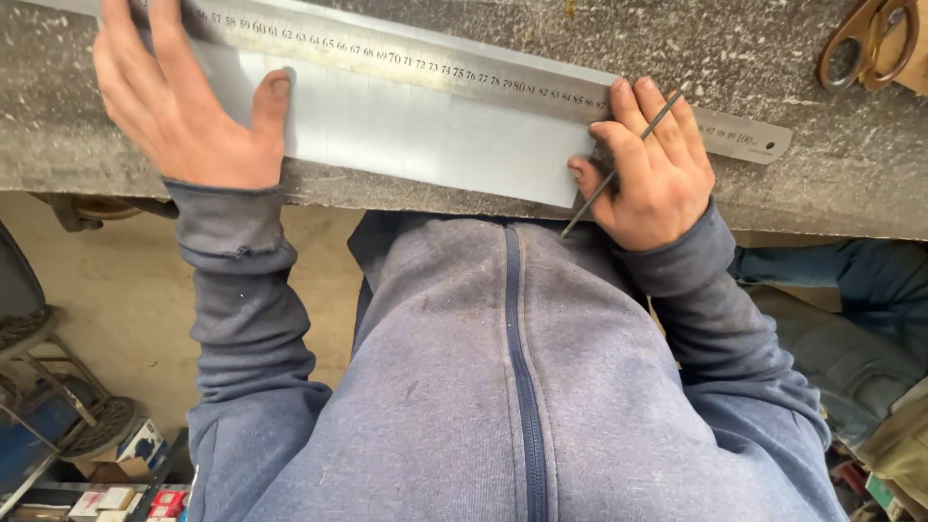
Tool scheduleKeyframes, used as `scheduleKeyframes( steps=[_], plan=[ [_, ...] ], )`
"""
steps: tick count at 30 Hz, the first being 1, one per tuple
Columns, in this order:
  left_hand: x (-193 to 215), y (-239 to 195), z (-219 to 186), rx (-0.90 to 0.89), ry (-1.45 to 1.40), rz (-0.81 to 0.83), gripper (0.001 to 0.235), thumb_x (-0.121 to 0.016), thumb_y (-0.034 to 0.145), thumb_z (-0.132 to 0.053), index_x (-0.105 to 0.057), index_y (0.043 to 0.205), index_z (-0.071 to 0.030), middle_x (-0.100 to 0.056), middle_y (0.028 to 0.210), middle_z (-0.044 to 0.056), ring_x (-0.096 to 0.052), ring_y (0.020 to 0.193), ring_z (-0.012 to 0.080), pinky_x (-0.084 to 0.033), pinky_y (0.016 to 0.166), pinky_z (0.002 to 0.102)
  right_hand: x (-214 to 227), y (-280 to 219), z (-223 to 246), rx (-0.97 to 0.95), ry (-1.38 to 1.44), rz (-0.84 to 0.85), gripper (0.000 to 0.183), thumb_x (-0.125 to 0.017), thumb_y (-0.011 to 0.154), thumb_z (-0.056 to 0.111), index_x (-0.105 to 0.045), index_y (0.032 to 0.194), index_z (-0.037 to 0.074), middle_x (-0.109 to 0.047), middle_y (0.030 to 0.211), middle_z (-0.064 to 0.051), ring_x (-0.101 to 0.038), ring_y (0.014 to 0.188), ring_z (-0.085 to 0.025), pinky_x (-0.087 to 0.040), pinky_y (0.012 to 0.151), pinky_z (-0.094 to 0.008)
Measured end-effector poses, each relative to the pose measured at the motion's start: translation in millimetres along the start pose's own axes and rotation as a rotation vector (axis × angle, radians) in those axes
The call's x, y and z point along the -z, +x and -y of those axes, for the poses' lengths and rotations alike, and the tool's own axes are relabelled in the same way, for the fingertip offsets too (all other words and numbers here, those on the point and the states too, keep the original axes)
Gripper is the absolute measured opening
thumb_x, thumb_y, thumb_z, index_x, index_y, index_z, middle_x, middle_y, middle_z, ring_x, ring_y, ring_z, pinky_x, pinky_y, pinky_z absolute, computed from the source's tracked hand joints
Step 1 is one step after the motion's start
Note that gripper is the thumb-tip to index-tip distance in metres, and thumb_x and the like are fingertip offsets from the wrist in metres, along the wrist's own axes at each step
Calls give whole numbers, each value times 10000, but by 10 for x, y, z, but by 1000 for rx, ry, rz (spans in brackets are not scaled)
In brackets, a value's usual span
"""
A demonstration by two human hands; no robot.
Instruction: The recorder is measuring and marking a white sheet on a workshop table using a long metal ruler and a scribing tool.
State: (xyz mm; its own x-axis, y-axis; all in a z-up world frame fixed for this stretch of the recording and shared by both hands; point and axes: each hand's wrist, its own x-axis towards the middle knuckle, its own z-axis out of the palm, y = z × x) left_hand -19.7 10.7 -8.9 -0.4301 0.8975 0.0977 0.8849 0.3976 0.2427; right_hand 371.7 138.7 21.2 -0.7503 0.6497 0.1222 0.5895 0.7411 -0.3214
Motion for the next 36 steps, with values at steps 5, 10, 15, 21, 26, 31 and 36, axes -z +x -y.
scheduleKeyframes(
  steps=[5,10,15,21,26,31,36],
  plan=[
    [-9,10,32,11,131,108,957,-387,1053,-815,-317,1696,-111,-201,1735,192,-284,1580,415,-258,1269,568,-42,-4,-20,-76,57,31,335,-807,1020,232,-666,1244,27,-623,1489,-224,-550,1444,-399,-367,1253,-539],
    [-40,14,93,8,170,137,956,-377,1048,-807,-309,1696,-108,-194,1745,175,-287,1566,395,-226,1271,549,-48,3,-15,-75,67,35,330,-810,1016,230,-677,1235,21,-624,1483,-224,-546,1446,-392,-369,1255,-534],
    [-31,-20,50,8,136,101,929,-380,1044,-768,-345,1690,-102,-219,1723,169,-328,1530,358,-250,1272,530,-46,0,-33,-87,85,30,330,-819,1004,228,-682,1217,17,-631,1471,-219,-545,1445,-387,-362,1262,-536],
    [-58,-102,-11,-4,157,45,940,-414,1075,-786,-378,1711,-94,-262,1743,189,-348,1554,388,-267,1249,540,-35,-55,-92,-98,73,35,336,-828,990,227,-678,1207,18,-635,1470,-215,-540,1452,-383,-350,1273,-533],
    [-75,-172,-13,-2,137,25,950,-438,1024,-765,-400,1694,-93,-280,1729,193,-354,1541,388,-281,1235,548,-33,-82,-133,-93,96,44,340,-825,996,226,-675,1215,14,-629,1478,-214,-534,1457,-384,-344,1281,-534],
    [-41,-172,-58,19,146,15,929,-485,1067,-783,-422,1674,-82,-304,1710,202,-371,1514,393,-289,1256,577,-57,-61,-104,-91,114,30,336,-804,1001,224,-663,1215,8,-622,1485,-224,-525,1462,-397,-318,1289,-538],
    [-33,-164,-78,10,110,14,928,-504,1056,-769,-432,1671,-77,-319,1706,216,-377,1512,406,-288,1262,575,-44,-74,-98,-109,110,19,334,-790,1007,220,-653,1223,5,-616,1491,-228,-522,1466,-405,-308,1290,-538]
  ],
)
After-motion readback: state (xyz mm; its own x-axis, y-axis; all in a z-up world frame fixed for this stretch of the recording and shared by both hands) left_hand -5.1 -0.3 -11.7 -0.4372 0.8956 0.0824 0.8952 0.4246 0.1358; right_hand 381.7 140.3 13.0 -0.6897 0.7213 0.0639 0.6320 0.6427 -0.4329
